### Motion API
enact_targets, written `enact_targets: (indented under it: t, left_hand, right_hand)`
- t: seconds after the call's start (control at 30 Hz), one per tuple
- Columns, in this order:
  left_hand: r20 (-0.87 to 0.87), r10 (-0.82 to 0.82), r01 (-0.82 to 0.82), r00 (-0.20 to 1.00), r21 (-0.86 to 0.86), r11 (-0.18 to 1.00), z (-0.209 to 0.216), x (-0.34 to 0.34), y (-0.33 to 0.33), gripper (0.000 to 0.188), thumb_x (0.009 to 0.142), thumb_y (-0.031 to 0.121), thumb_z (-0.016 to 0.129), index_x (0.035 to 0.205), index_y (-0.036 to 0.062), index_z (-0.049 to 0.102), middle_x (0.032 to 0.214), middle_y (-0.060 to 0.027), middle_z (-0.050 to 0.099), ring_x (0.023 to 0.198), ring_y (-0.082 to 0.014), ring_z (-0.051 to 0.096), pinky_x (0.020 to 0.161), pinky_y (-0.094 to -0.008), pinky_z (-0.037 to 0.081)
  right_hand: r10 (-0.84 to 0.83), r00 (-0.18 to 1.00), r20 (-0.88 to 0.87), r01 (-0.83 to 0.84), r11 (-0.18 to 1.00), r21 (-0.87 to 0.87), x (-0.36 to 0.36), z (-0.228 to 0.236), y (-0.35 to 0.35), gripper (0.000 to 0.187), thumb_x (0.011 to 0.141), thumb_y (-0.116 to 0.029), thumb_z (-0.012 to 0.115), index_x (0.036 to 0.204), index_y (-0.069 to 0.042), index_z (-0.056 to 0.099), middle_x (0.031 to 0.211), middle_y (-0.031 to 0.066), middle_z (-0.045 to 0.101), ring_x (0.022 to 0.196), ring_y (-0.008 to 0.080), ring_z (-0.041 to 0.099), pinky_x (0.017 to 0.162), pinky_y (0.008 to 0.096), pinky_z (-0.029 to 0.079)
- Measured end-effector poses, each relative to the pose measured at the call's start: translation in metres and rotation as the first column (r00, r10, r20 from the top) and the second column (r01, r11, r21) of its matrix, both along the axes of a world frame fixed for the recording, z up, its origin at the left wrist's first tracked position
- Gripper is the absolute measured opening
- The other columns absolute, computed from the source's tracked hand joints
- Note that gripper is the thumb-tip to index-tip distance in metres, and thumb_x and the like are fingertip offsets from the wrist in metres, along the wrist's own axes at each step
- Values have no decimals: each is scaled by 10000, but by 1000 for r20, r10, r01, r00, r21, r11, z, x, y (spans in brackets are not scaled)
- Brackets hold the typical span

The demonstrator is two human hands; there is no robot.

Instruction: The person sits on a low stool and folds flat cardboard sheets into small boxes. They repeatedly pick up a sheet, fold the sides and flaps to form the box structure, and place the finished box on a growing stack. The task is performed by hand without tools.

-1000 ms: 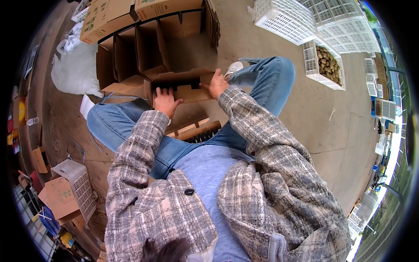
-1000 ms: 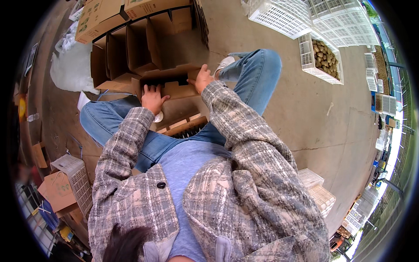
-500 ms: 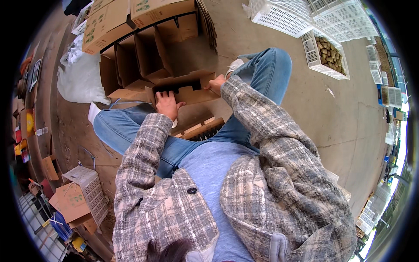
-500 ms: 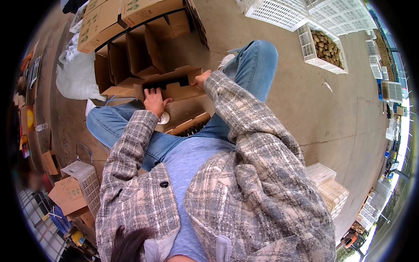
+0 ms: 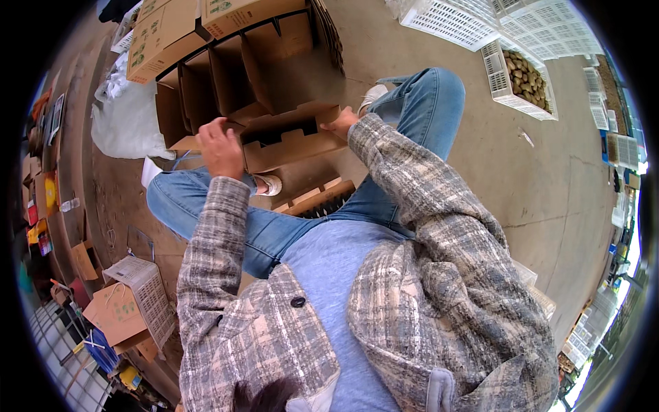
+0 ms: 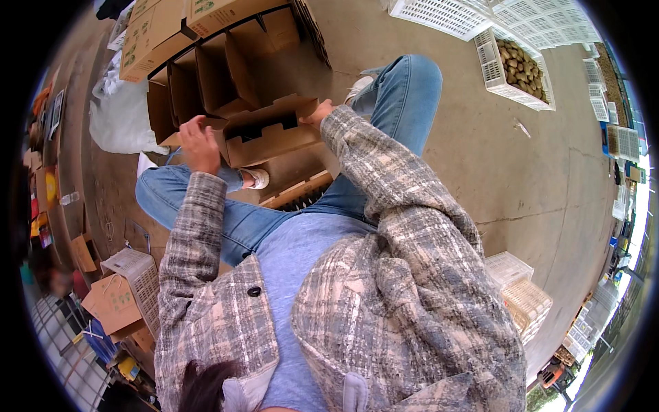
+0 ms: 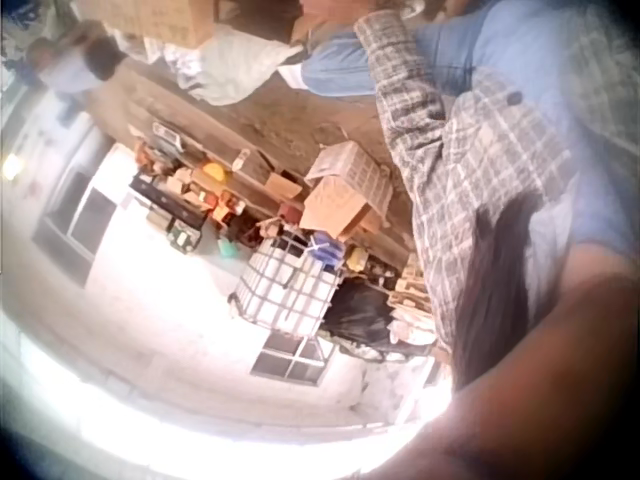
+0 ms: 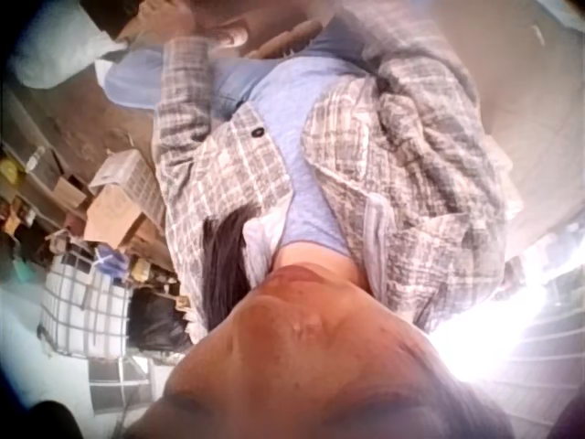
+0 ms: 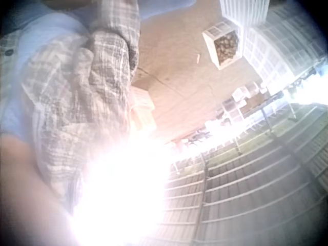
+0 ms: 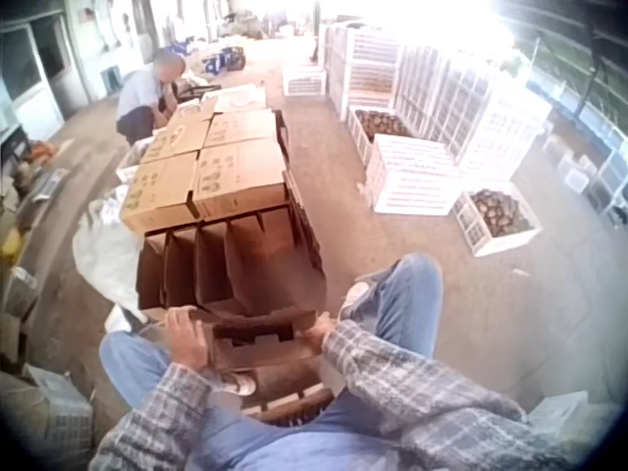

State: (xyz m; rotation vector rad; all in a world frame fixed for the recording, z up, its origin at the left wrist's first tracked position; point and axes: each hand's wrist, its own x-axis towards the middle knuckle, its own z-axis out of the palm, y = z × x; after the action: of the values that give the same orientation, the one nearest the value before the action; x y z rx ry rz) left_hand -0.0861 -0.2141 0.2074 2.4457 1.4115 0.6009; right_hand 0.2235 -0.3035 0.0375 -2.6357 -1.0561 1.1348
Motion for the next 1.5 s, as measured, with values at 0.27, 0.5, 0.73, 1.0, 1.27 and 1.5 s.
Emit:
enact_targets:
  t: [0.27, 0.5, 0.73, 1.0, 1.27, 1.5]
  left_hand:
    - [257, 270, 94, 928, -863, 496, -101, -58, 61, 479, 777, 174, 894, 1100, 24, 575, 824, -9, 645, 776, -94, 617, 746, -256, 545]
    - [-153, 115, -179, 982, -526, 831, -95, -13, 48, 852, 541, 442, 984, 1149, 21, 562, 1004, -142, 651, 939, -269, 651, 907, -361, 540]
    - [-279, 110, -207, 954, -344, 916, -114, -7, 24, 900, 612, 544, 908, 1285, 102, 506, 1243, -184, 542, 1208, -394, 530, 1019, -460, 482]
    - [-230, 181, -235, 956, -231, 944, -148, -3, 24, 917, 630, 396, 939, 1327, 90, 428, 1307, -220, 497, 1191, -404, 511, 1025, -487, 466]
    - [155, -23, 153, 988, -926, 345, -115, -22, 77, 865, 743, 535, 840, 1452, 250, 434, 1495, -180, 410, 1310, -381, 457, 1062, -488, 410]
    - [144, 223, 127, 964, -988, 88, -80, -9, 60, 763, 815, 641, 726, 1439, 243, 542, 1550, -109, 432, 1448, -382, 309, 1148, -585, 222]
  right_hand:
    - [93, 990, -101, -88, 994, 59, -25, 36, 7, 1091, 678, -544, 879, 1361, 147, 385, 1346, 280, 522, 1247, 394, 562, 1028, 413, 476]
    - [69, 997, -36, -67, 996, 51, -25, 46, 2, 1068, 652, -505, 913, 1313, 161, 404, 1273, 274, 599, 1209, 370, 598, 1016, 395, 485]
    - [62, 998, 1, -62, 996, 71, -31, 48, 4, 1039, 665, -473, 914, 1319, 139, 387, 1287, 287, 586, 1215, 392, 591, 1014, 417, 489]
    - [14, 999, 44, -16, 999, 52, -37, 45, 13, 1032, 661, -431, 919, 1363, 59, 342, 1354, 283, 518, 1280, 427, 516, 1070, 468, 439]
    - [-32, 635, -772, 170, 981, 99, -15, 121, 23, 1025, 800, -618, 763, 1551, -118, 277, 1576, 226, 286, 1423, 438, 333, 1012, 721, 361]
    - [-111, 633, -766, 84, 994, -74, -9, 137, 24, 846, 848, -631, 702, 1467, -129, 418, 1466, 173, 431, 1331, 384, 448, 988, 690, 407]
